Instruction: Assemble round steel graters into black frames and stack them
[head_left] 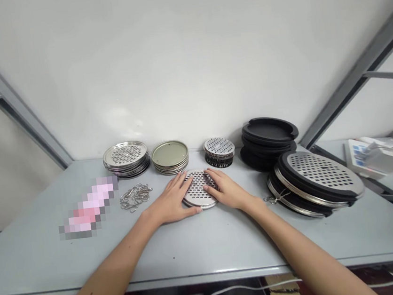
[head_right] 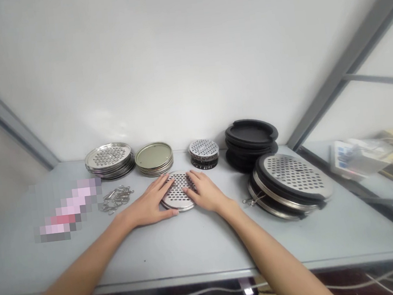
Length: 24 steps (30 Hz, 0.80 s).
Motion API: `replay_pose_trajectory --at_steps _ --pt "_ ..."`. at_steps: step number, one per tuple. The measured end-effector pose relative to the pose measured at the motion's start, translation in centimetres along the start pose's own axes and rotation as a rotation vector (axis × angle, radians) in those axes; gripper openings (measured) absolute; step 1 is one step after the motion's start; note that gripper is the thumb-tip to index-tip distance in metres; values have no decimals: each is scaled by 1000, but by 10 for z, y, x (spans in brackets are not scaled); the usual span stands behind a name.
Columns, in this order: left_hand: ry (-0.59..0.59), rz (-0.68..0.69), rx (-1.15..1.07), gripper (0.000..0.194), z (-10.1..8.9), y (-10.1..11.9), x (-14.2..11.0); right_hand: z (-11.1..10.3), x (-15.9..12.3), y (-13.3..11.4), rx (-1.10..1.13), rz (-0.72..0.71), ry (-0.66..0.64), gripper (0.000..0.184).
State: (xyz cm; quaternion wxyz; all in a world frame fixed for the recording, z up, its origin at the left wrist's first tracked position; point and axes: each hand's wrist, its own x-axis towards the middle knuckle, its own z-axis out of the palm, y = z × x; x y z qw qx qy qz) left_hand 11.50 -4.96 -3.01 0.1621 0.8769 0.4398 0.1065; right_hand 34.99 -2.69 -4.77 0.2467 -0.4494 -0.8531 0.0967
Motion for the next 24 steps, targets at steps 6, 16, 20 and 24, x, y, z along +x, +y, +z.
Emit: replay_pose_trajectory --at_steps 6,16,20,24 --pt "3 -18 -25 105 0 -5 -1 -6 0 -6 16 -1 -16 49" --pt "55 31 -44 106 -12 -16 -2 -13 0 -4 -54 209 55 38" --pt "74 41 -38 100 -16 -18 -3 -14 0 -4 -79 240 58 32" --pt "47 39 -41 93 -19 -18 -5 -15 -1 -5 -89 236 62 30"
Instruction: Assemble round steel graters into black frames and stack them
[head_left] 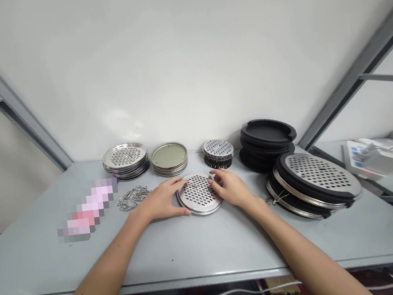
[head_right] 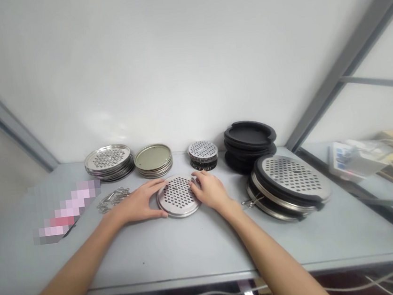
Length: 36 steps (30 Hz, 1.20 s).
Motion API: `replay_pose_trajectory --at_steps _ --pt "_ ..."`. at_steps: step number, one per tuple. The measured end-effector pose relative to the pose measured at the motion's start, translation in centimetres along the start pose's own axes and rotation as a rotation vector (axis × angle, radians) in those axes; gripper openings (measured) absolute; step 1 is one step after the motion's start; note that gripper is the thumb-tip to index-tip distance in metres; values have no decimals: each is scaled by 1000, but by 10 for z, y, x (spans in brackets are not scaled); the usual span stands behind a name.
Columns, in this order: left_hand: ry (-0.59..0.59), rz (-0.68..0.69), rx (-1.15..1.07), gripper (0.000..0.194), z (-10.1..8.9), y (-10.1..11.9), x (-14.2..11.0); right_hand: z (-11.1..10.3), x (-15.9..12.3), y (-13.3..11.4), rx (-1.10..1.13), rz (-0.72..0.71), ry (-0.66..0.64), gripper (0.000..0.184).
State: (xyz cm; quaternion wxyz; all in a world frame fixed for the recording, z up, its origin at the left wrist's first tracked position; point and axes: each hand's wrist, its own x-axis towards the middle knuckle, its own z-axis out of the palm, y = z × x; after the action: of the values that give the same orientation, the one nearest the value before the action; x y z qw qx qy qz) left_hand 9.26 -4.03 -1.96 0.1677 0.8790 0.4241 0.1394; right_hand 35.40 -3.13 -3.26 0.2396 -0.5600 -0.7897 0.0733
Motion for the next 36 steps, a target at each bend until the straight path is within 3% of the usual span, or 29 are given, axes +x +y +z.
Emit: replay_pose_trajectory --at_steps 7,10,13,17,20,23,25,29,36 --pt "-18 2 22 88 1 2 -2 2 -1 -3 -30 -14 -4 30" --pt "-10 11 22 87 1 2 -2 -6 -3 -11 -46 -73 52 30" --pt "-4 27 22 84 2 1 -2 -37 1 -24 -66 -192 146 30" --pt "-4 30 12 84 2 1 -2 -107 28 -24 -91 -185 245 29" --pt "1 32 -3 84 3 1 -2 -155 63 6 -50 -39 302 31" --pt "9 25 -18 84 4 1 -2 -181 89 55 -242 212 291 28" --pt "10 21 -20 85 4 1 -3 -184 93 88 -406 438 265 34" --pt "8 12 -19 86 5 1 -3 -180 81 133 -406 607 211 48" --pt "6 -6 -21 85 4 2 -4 -179 70 159 -399 630 264 30"
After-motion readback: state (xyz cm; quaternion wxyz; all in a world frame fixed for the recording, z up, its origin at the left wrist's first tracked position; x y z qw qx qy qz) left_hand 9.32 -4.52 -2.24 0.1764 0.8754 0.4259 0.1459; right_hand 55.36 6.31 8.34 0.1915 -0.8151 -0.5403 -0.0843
